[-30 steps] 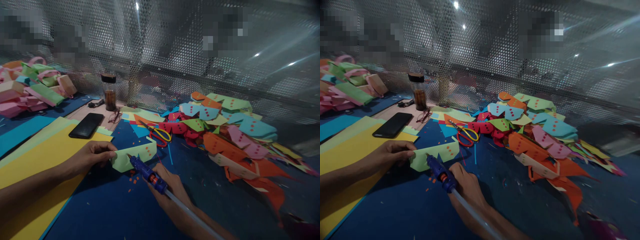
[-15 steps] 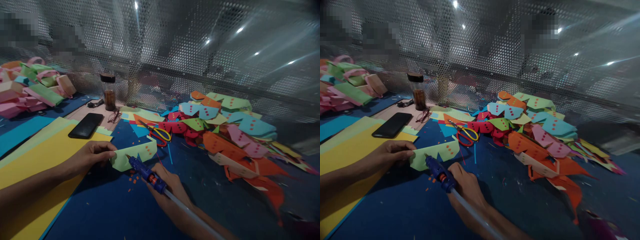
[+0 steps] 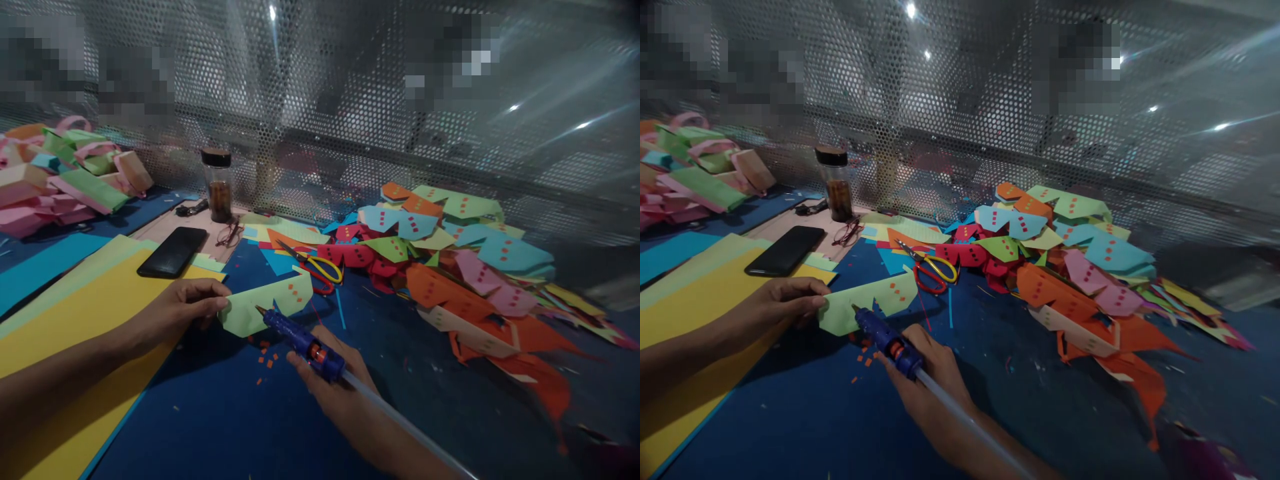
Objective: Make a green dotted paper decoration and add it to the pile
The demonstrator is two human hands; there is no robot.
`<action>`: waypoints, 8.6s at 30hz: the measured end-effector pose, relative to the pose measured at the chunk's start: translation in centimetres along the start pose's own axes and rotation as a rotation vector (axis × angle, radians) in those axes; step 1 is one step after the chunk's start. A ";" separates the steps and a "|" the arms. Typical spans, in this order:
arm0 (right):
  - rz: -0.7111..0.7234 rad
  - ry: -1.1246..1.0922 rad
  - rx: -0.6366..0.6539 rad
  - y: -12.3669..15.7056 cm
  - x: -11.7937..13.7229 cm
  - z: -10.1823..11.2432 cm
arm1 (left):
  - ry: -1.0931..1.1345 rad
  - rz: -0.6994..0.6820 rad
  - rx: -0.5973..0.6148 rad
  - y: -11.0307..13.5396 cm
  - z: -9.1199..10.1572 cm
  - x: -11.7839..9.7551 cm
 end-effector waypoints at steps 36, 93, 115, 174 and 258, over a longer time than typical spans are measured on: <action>-0.210 -0.062 0.271 1.5 -1.9 1.5 | 0.268 -0.004 -0.144 0.3 2.8 -0.4; 0.040 0.053 0.192 0.2 3.6 2.4 | -0.117 -0.086 -0.087 1.8 -0.8 -0.7; 0.137 0.097 0.229 0.1 3.3 1.8 | -0.133 -0.131 -0.022 2.4 -1.6 -1.5; 0.158 0.171 0.249 0.5 2.9 1.7 | -0.091 -0.074 -0.052 1.8 -0.7 -0.3; -0.077 -0.046 0.083 1.3 0.8 2.1 | -0.032 -0.068 -0.052 1.8 -0.6 -0.9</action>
Point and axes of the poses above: each hand's wrist, its own y-axis away from the middle knuckle, its own z-axis out of the back of the hand, x = y × z, the point moved 8 cm from there along -y, towards the middle knuckle, and after that the axes turned 15 degrees about z, right-handed, at the moved point
